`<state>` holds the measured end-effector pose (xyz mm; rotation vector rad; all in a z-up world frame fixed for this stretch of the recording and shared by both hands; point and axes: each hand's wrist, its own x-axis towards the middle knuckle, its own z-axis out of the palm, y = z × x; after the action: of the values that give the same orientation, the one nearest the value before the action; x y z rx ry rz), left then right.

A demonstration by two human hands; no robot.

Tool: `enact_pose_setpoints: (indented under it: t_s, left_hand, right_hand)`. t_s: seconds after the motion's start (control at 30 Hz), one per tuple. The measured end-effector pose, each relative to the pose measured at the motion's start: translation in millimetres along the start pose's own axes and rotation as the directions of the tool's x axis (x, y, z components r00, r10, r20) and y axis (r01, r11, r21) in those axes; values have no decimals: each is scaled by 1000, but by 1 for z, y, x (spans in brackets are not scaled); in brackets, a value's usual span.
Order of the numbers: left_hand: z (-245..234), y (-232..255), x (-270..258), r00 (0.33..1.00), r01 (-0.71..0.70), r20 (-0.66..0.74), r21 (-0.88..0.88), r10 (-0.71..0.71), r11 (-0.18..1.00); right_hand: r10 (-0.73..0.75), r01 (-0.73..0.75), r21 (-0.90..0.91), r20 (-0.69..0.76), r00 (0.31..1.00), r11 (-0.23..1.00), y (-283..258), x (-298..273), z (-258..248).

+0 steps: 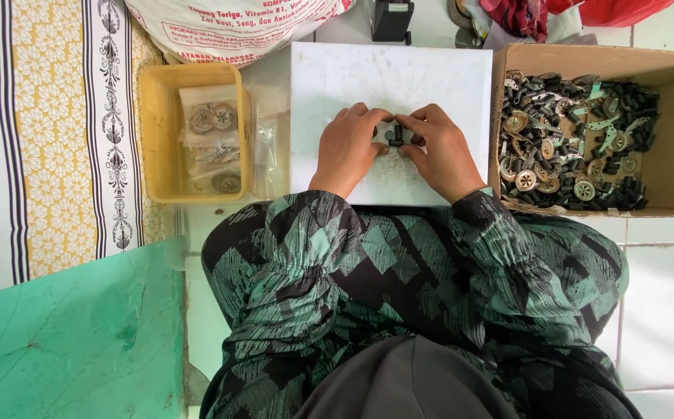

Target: Sorting various small metal hardware components like gears and buttons from a large box into smaller bags and bins.

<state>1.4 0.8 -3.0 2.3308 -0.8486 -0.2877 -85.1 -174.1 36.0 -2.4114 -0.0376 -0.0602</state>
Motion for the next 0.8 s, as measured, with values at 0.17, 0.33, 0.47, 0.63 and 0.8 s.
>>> enact_pose_setpoints:
  t_s: [0.17,0.33,0.47,0.63,0.8]
  left_hand:
    - [-18,9,-5,1000,11,28,-15,-11,1000]
    - [-40,41,-16,999,-29,-28,-62,27,998]
    - [-35,79,-13,981,-174,-105,-125,161,977]
    - [5,140,36,944,-329,-77,-181,320,927]
    - [89,207,112,889,-381,163,-252,427,890]
  right_hand:
    - [-7,7,46,3,1000,999,-2,-3,-6]
    - [21,-18,115,-31,999,993,-1,-28,-50]
    - [42,-41,25,-23,999,999,37,-58,-105]
    - [181,-190,-108,-82,980,976,148,-100,-162]
    - [434,-469,-150,-216,875,870,249,-117,-171]
